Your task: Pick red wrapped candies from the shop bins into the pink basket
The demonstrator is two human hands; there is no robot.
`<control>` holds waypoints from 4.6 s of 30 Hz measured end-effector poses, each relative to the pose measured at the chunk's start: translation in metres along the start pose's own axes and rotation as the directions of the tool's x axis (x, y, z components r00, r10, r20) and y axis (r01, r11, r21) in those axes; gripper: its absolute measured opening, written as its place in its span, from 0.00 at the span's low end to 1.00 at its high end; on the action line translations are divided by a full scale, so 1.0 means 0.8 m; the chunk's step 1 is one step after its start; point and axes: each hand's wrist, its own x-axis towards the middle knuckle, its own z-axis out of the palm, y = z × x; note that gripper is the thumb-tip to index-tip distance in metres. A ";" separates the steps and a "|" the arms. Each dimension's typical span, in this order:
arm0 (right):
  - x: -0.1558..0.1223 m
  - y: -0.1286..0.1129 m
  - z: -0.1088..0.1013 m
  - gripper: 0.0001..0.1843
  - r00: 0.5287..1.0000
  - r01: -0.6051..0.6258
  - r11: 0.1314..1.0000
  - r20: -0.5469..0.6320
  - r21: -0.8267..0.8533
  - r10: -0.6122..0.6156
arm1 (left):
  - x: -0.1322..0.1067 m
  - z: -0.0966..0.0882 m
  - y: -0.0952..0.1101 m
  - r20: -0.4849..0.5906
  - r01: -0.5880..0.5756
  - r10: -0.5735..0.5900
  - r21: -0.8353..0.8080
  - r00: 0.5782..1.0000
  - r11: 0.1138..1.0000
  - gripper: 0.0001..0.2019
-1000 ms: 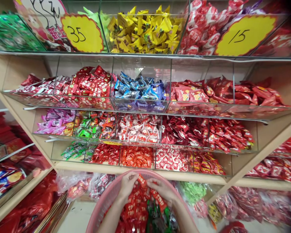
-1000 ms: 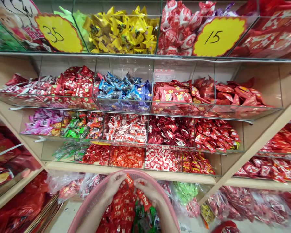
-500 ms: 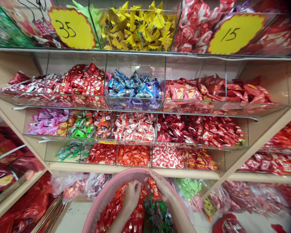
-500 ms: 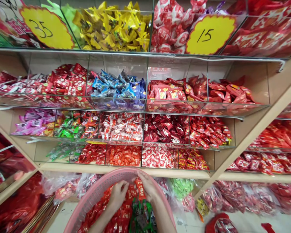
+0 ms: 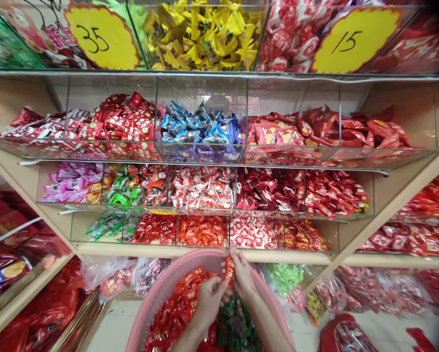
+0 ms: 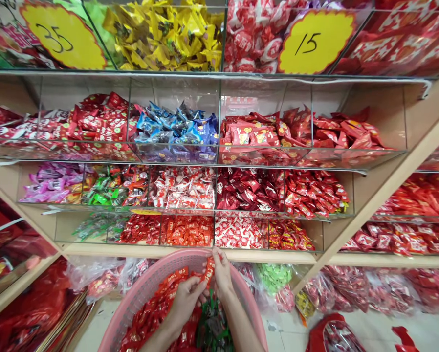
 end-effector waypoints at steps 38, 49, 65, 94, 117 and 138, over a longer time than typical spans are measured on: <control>-0.003 0.026 -0.006 0.18 0.943 -0.306 0.942 0.177 0.137 0.280 | 0.018 -0.035 -0.010 0.309 -0.506 0.588 0.838 0.748 0.203 0.18; 0.001 0.019 -0.013 0.23 0.987 -0.140 0.990 0.082 -0.004 0.140 | 0.022 -0.083 -0.013 0.124 -0.347 0.689 0.917 0.714 0.194 0.17; -0.003 0.009 -0.018 0.29 0.944 -0.280 0.954 0.213 0.109 0.253 | 0.038 -0.059 -0.018 0.054 -0.281 0.537 0.893 0.842 0.351 0.19; -0.002 -0.002 -0.022 0.28 0.942 -0.220 0.973 0.273 0.066 0.195 | 0.011 -0.078 -0.019 0.134 -0.323 0.396 0.828 0.908 0.459 0.23; 0.003 0.010 -0.016 0.22 0.948 -0.195 0.979 0.245 -0.050 0.201 | 0.042 -0.153 0.027 -0.229 0.060 0.473 0.937 0.851 0.345 0.20; 0.157 -0.020 0.107 0.31 0.831 0.546 -0.328 0.548 -0.771 0.094 | 0.047 -0.160 0.020 -0.300 0.235 0.211 0.930 0.930 0.284 0.33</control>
